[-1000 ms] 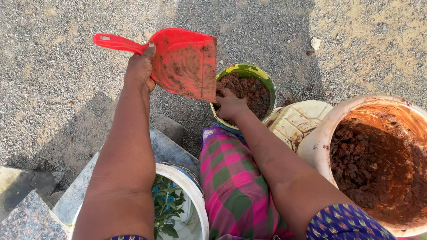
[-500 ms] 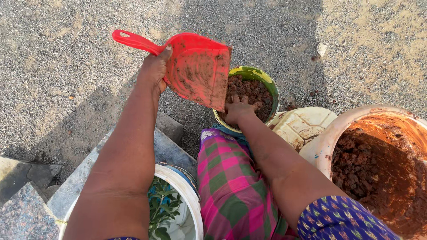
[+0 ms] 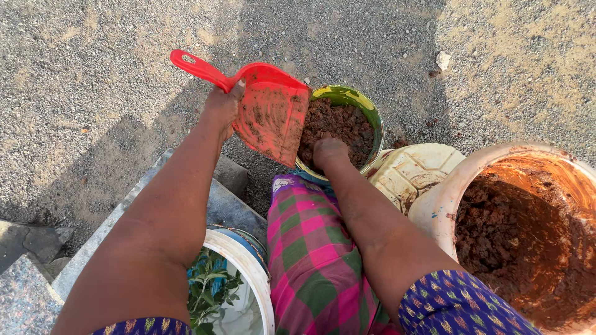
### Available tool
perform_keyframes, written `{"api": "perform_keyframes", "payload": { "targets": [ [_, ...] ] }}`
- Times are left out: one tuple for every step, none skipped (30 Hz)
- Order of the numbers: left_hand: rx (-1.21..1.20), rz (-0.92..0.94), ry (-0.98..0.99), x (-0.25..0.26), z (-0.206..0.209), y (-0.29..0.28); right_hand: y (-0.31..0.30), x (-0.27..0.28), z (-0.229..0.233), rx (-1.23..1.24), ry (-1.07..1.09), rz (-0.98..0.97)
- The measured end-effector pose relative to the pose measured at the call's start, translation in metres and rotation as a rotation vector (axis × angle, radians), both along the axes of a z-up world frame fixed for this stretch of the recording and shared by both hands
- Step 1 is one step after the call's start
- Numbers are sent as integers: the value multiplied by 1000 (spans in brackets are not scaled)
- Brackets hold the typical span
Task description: The person mixes a brown mud-like substance in a bucket by hand, periodically adding more from a small green container using a red scoop.
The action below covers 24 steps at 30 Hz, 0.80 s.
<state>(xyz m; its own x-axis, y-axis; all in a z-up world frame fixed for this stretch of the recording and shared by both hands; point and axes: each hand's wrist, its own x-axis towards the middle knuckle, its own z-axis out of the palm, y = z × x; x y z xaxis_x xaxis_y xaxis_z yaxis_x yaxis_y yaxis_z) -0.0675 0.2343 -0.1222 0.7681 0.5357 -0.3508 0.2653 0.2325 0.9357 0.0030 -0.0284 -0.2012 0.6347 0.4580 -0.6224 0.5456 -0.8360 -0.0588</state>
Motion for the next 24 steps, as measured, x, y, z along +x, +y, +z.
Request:
{"api": "perform_keyframes", "payload": {
  "targets": [
    [-59, 11, -118, 3, -1, 1, 1, 4, -1, 10, -16, -8],
    [-60, 5, -120, 3, 0, 3, -2, 5, -3, 10, -18, -14],
    [43, -26, 189, -5, 0, 5, -9, 1, -5, 79, -43, -12],
    [143, -62, 499, -10, 1, 6, -16, -4, -7, 149, -68, -11],
    [139, -59, 501, -12, -1, 5, -22, -10, -10, 146, -66, -8],
    [58, -75, 470, -13, -5, 4, -29, -15, -14, 257, -109, -101],
    [-21, -92, 432, -11, -8, 5, -33, -14, -16, 370, -158, -196],
    [-22, -91, 428, -9, -11, 7, -35, -9, -19, 369, -163, -194],
    [-44, -85, 496, -9, -16, 7, -38, -5, -22, 480, -199, -352],
    [-65, -79, 565, -8, -20, 7, -41, 0, -23, 590, -236, -510],
    [-66, -84, 566, -8, -23, 7, -46, 8, -22, 587, -236, -515],
    [-80, -97, 561, -7, -25, 7, -50, 19, -17, 527, -207, -591],
    [-91, -108, 556, -7, -25, 7, -49, 25, -11, 469, -175, -666],
    [-89, -111, 558, -9, -24, 8, -45, 26, -4, 469, -174, -670],
    [-75, -93, 579, -9, -22, 6, -44, 28, 6, 539, -192, -674],
    [-62, -75, 599, -9, -20, 4, -42, 27, 18, 609, -210, -679],
    [-63, -81, 600, -8, -19, 3, -37, 23, 29, 605, -212, -683],
    [-70, -89, 630, -7, -18, 2, -28, 17, 40, 676, -243, -595],
    [-74, -93, 660, -7, -18, 4, -16, 9, 50, 748, -268, -503],
    [-74, -95, 663, -7, -19, 5, -4, 1, 59, 717, -188, -473],
    [-115, -168, 656, -8, -22, 6, 9, -8, 65, 686, -107, -440],
    [-157, -240, 649, -7, -27, 6, 23, -15, 70, 685, -104, -442],
    [-158, -240, 652, -5, -32, 5, 36, -20, 73, 698, -93, -206],
    [-161, -264, 666, -3, -38, 4, 44, -24, 76, 704, -79, 31]
  ]
}}
